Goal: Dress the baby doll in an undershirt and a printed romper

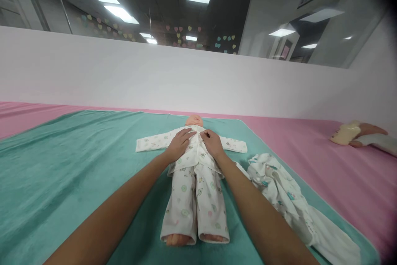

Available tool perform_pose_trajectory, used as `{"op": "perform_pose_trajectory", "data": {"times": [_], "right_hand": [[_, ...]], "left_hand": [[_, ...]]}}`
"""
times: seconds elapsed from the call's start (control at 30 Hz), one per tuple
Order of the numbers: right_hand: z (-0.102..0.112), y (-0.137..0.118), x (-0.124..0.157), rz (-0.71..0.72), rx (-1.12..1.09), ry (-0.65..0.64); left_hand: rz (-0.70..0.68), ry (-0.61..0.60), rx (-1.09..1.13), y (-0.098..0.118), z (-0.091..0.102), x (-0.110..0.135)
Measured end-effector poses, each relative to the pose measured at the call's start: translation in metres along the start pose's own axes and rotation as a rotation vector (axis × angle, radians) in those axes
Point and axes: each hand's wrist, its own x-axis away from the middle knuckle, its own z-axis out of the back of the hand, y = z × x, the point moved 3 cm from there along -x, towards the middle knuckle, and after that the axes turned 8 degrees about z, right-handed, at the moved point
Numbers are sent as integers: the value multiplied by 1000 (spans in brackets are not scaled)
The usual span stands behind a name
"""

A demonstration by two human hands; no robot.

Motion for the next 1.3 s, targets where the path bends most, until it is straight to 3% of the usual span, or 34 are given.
{"op": "perform_pose_trajectory", "data": {"times": [0.43, 0.8, 1.03, 1.17, 1.3], "right_hand": [[-2, -7, -1, 34, 40, -46], [-4, -9, -1, -76, 178, 1], [5, -21, 26, -118, 214, 91], [10, -34, 41, -19, 265, -11], [13, -42, 45, 27, 401, -131]], "left_hand": [[191, -52, 23, 10, -2, -10], [132, 5, -46, 14, -3, -10], [55, 102, -3, 18, 0, 8], [9, 154, 43, 24, 0, 25], [60, 121, 98, 29, 1, 37]]}}
